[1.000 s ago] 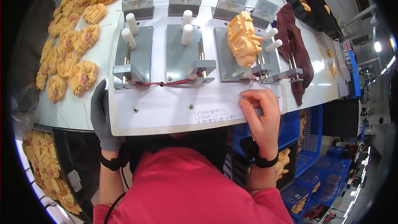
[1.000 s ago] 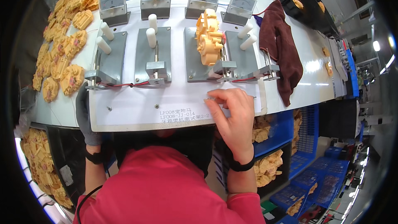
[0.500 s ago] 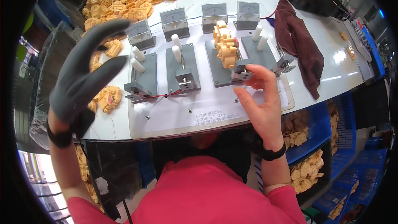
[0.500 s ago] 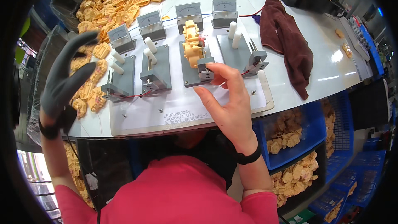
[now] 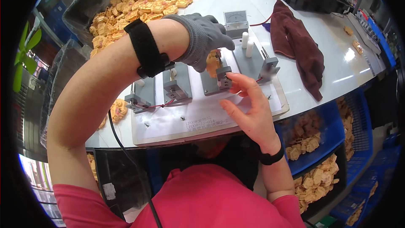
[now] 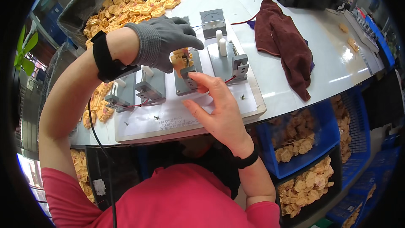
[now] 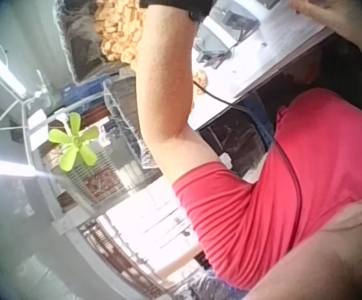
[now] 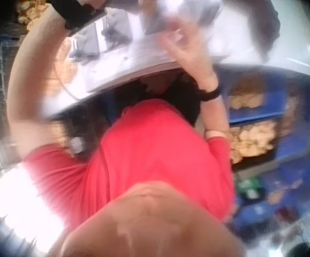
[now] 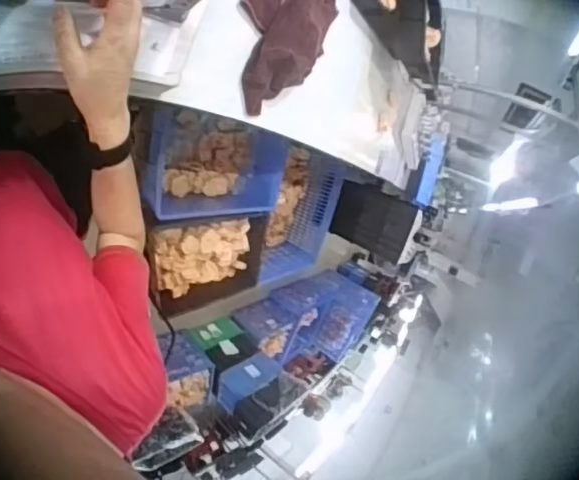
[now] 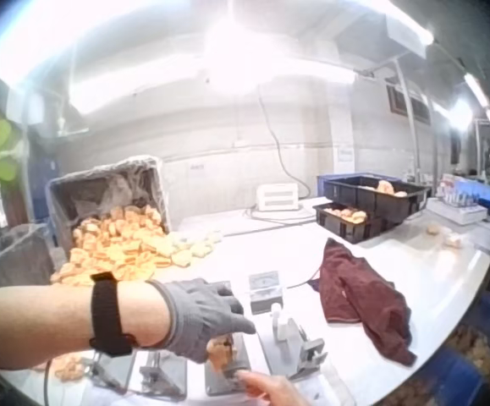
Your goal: The person assembles small yellow plastic components by inserting them into a white testing jig with metal pins. They connect red and black wires to the components and the jig, then remove the assembled units and place them into a blue bin. The process is repeated for multiple units.
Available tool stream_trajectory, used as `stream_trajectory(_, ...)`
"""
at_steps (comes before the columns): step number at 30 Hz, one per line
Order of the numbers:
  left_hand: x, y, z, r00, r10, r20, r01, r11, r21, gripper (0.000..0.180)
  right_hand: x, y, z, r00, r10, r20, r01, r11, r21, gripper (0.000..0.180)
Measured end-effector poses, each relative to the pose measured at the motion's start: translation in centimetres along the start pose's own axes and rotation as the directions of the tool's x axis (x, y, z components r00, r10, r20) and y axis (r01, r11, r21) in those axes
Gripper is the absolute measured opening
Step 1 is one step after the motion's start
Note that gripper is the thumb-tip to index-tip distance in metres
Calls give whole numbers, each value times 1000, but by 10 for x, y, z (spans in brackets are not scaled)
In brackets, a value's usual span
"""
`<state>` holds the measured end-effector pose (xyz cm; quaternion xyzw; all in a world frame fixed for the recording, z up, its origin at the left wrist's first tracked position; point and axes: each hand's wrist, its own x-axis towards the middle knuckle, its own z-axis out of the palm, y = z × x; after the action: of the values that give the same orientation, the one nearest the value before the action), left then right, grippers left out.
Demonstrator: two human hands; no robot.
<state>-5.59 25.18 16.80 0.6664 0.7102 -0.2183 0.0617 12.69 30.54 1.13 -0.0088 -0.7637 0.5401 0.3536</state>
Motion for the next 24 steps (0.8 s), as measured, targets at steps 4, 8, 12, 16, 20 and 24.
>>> stream_trajectory(4, -1, -7, 11, 999, 2, -45, -3, 1000, -12, 79, -1, -2, -1, 1000, -3, 6, 3, 1000, -23, 54)
stream_trajectory(8, -11, -17, 23, 991, -1, -131, -5, 999, -43, 81, -2, -2, 0, 1000, -21, -14, 20, 999, -36, 53)
stream_trajectory(12, -17, -27, 28, 979, 1, -203, -13, 998, -60, 84, -3, -1, 1, 998, -10, -59, 5, 997, -74, 49)
stream_trajectory(16, -25, -32, 27, 976, -49, -212, 32, 996, -85, 88, -5, -1, 2, 995, 26, -99, -34, 997, -73, 48)
stream_trajectory(20, -26, -36, 29, 971, -43, -236, 17, 994, -111, 84, -2, -2, 1, 998, 11, -65, -17, 995, -94, 48)
stream_trajectory(24, -18, -30, 32, 967, 92, -240, -130, 980, -152, 69, 4, -8, 6, 999, 35, -7, -36, 998, -59, 44)
